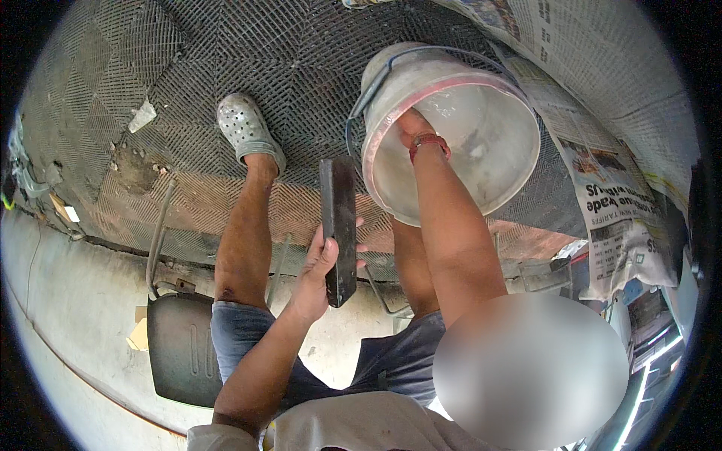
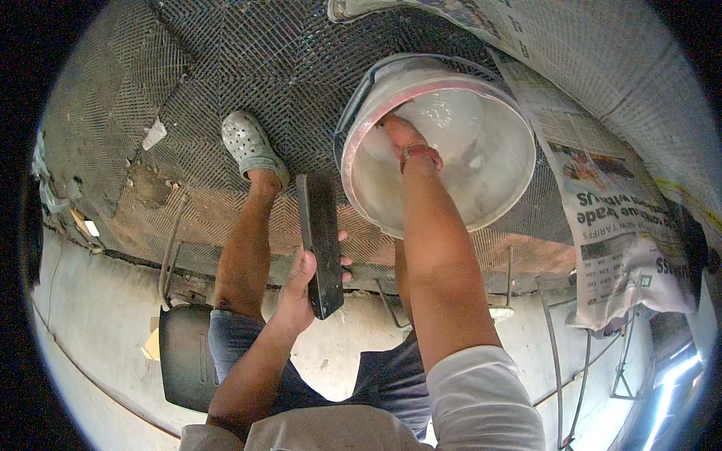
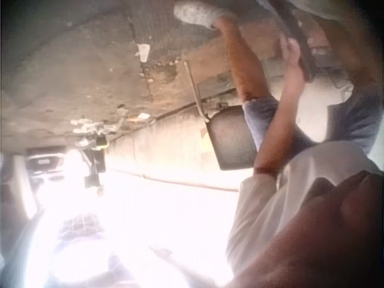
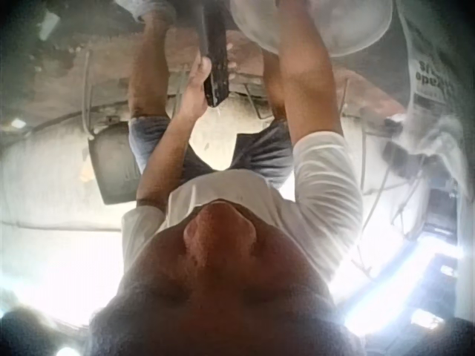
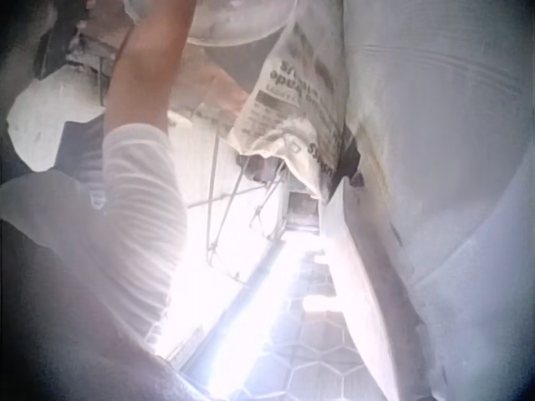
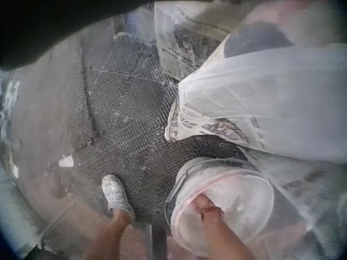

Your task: The person sands the surface of a car hood using a sanding block, repeatedly dipping it into a bucket of water. They wipe the hood with their hands and continue sanding different areas.

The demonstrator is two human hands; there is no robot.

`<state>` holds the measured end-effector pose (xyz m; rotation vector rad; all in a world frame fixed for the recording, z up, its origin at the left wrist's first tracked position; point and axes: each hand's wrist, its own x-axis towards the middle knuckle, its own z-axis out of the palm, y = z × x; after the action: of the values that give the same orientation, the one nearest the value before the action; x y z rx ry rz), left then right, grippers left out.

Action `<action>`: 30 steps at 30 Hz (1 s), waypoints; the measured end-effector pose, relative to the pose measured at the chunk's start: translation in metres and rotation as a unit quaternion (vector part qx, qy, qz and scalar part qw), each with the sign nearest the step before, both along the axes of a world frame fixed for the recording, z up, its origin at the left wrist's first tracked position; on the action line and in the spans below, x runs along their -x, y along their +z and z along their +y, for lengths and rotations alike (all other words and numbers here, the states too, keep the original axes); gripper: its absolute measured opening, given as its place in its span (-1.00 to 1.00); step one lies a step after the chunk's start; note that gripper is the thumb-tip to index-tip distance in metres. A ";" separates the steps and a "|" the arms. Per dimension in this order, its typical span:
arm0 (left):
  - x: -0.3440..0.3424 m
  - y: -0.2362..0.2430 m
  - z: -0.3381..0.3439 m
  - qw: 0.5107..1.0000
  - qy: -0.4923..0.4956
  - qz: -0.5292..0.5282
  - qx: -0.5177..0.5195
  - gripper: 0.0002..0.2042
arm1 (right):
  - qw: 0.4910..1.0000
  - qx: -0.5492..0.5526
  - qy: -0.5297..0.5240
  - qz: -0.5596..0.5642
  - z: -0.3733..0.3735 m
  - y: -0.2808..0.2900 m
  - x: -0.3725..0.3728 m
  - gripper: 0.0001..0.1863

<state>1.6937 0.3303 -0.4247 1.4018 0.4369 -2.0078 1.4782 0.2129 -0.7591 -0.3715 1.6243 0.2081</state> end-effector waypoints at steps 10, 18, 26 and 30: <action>0.006 -0.001 0.001 1.000 -0.022 -0.015 0.001 -0.28 | 0.830 0.062 -0.515 -0.207 -0.032 0.058 -0.026 -0.52; 0.008 -0.003 0.007 1.000 -0.018 -0.023 0.006 -0.29 | 0.829 0.117 -0.511 -0.193 -0.031 0.101 0.009 -0.47; 0.008 -0.004 0.008 1.000 -0.003 -0.021 -0.009 -0.31 | 0.970 0.159 -0.154 0.100 -0.005 0.140 0.046 -0.45; 0.008 -0.005 0.010 1.000 0.002 -0.016 -0.004 -0.33 | 0.749 0.502 0.363 0.236 -0.012 0.156 0.037 -0.37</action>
<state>1.6856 0.3403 -0.4300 1.4350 0.4349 -1.9793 1.4412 0.2008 -0.6034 -1.9366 1.8957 -0.0295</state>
